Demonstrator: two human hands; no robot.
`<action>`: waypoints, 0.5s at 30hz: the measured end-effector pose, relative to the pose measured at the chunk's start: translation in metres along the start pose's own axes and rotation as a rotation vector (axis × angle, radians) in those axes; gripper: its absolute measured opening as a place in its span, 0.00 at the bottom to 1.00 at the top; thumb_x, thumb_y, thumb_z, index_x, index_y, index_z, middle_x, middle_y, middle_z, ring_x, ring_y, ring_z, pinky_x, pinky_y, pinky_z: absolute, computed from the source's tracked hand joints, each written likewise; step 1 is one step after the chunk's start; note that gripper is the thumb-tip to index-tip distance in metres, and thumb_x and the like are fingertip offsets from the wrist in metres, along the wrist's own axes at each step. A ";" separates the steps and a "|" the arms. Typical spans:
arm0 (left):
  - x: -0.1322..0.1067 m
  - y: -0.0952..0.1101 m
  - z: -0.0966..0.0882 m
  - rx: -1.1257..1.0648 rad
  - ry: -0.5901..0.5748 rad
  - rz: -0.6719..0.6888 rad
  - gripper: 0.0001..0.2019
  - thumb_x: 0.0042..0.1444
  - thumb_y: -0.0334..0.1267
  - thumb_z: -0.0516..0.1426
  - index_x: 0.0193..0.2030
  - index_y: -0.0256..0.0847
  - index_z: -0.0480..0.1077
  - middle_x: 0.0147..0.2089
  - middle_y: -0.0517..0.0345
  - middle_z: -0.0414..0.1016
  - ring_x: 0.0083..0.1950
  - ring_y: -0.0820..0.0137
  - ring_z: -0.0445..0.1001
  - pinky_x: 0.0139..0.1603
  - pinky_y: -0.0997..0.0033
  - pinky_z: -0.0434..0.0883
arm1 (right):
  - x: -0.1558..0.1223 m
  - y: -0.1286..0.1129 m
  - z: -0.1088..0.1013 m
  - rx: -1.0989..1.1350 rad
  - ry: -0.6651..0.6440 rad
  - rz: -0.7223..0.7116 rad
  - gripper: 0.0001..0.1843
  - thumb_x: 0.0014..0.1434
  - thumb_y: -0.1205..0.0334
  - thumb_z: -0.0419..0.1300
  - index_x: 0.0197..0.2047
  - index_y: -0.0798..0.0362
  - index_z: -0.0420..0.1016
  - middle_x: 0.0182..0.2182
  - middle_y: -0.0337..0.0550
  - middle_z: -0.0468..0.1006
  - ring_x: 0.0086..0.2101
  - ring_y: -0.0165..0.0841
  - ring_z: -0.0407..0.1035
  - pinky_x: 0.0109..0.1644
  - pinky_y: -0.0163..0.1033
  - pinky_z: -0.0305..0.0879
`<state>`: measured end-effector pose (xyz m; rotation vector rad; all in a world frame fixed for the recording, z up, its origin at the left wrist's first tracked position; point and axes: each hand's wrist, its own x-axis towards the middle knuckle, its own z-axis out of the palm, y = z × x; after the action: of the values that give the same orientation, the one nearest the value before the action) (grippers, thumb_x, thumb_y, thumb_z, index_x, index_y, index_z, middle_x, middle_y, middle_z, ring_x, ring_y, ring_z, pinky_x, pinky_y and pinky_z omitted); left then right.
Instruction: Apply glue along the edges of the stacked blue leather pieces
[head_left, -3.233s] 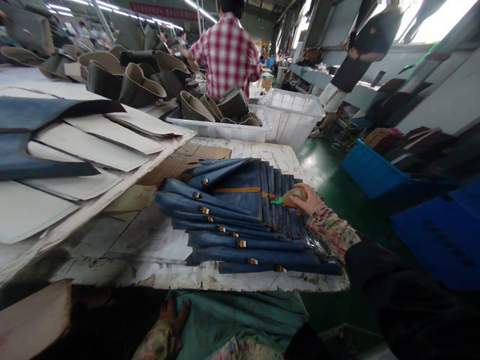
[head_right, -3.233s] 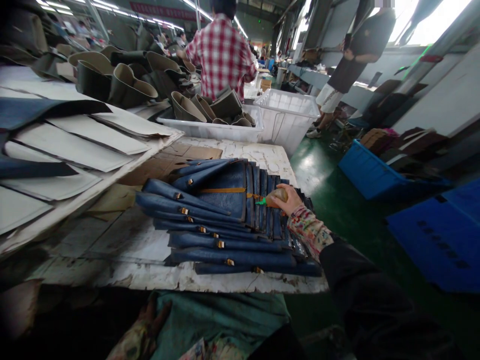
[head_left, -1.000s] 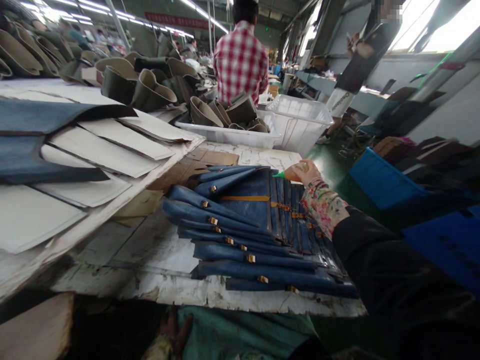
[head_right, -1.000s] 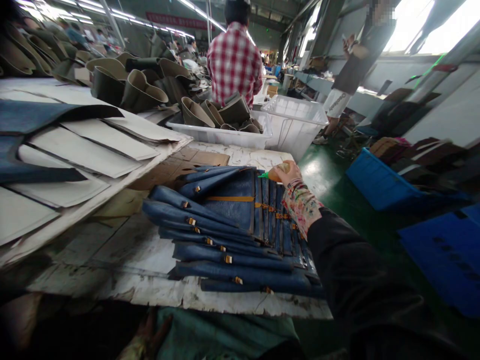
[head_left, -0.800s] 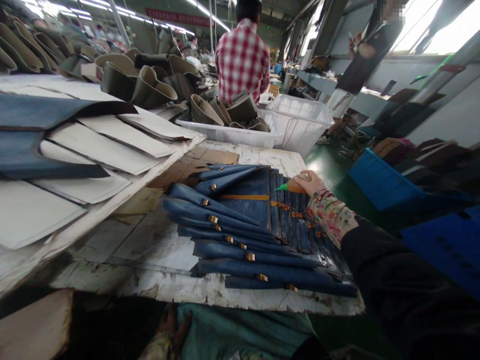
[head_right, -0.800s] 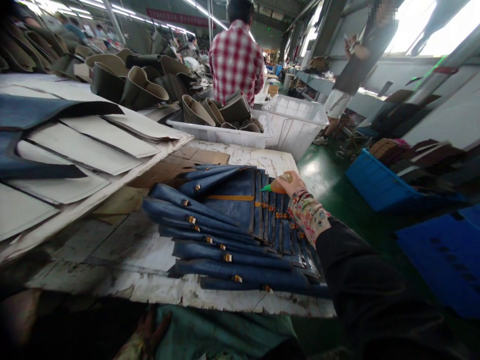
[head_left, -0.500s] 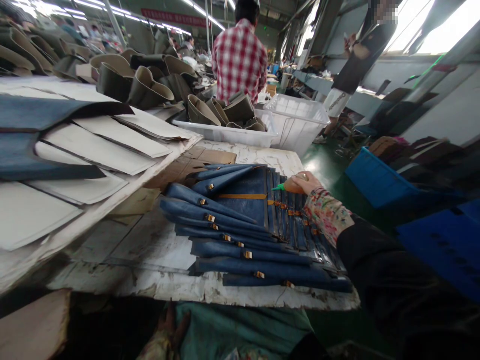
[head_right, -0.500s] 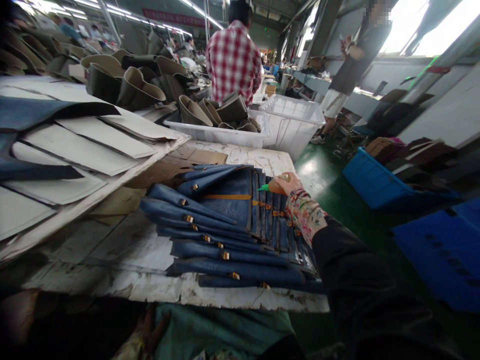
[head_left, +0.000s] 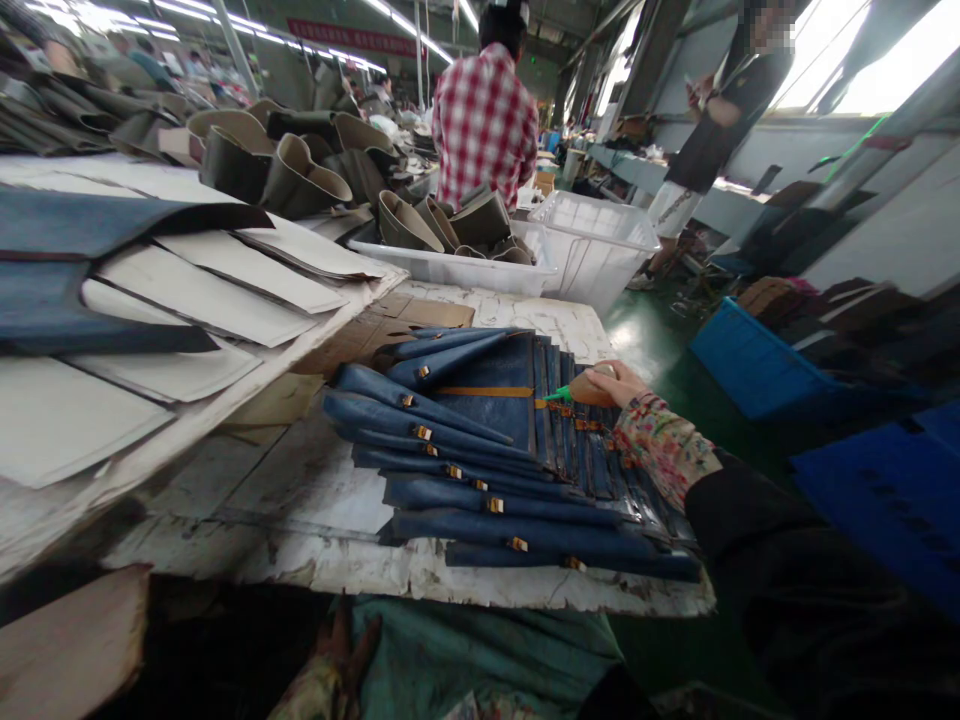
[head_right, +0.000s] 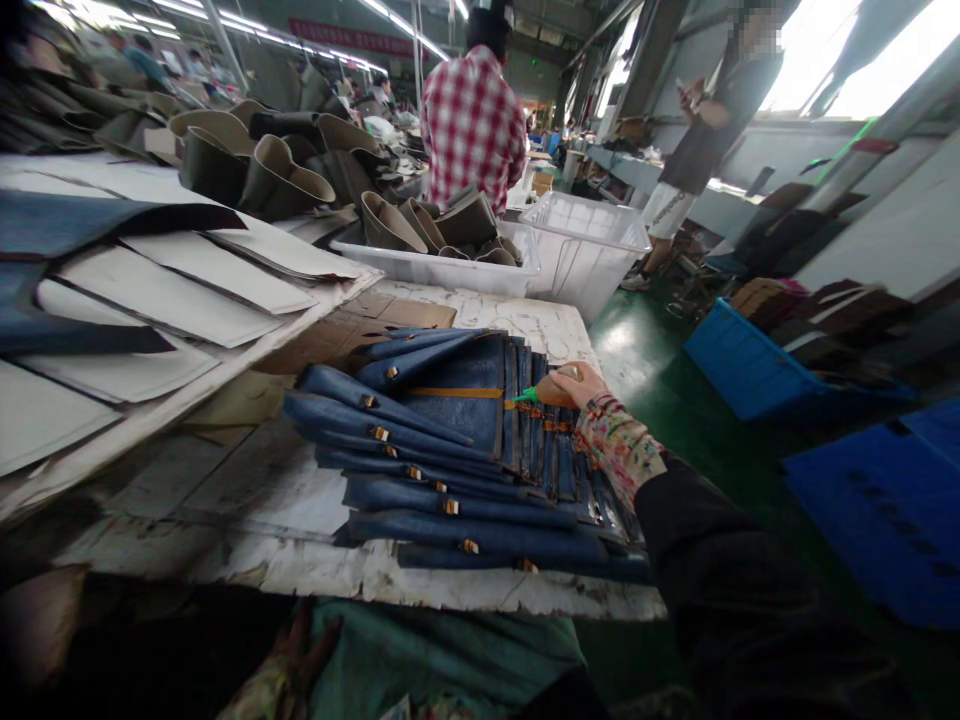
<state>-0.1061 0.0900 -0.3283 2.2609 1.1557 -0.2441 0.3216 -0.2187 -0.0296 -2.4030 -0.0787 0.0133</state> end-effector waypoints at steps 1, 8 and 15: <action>-0.001 0.001 -0.001 -0.005 -0.002 0.002 0.37 0.53 0.57 0.41 0.64 0.32 0.48 0.60 0.36 0.52 0.61 0.46 0.56 0.59 0.56 0.58 | 0.000 0.001 0.001 -0.013 0.002 -0.006 0.21 0.47 0.48 0.60 0.41 0.53 0.69 0.38 0.45 0.72 0.39 0.36 0.65 0.45 0.40 0.62; -0.004 0.011 -0.011 -0.024 -0.027 -0.031 0.36 0.52 0.55 0.44 0.63 0.34 0.50 0.60 0.38 0.54 0.62 0.48 0.54 0.62 0.56 0.54 | -0.004 0.017 0.001 -0.027 -0.006 -0.066 0.26 0.43 0.45 0.61 0.43 0.52 0.68 0.36 0.43 0.72 0.38 0.36 0.66 0.44 0.41 0.63; -0.003 0.007 -0.009 0.013 -0.045 -0.023 0.38 0.53 0.56 0.42 0.65 0.31 0.45 0.59 0.36 0.52 0.60 0.47 0.58 0.59 0.58 0.58 | -0.007 0.015 0.005 -0.073 0.028 -0.180 0.29 0.44 0.42 0.58 0.45 0.52 0.67 0.41 0.47 0.71 0.42 0.39 0.65 0.49 0.45 0.62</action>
<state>-0.1032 0.0893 -0.3170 2.2431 1.1602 -0.3112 0.3154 -0.2274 -0.0435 -2.4599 -0.2865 -0.1078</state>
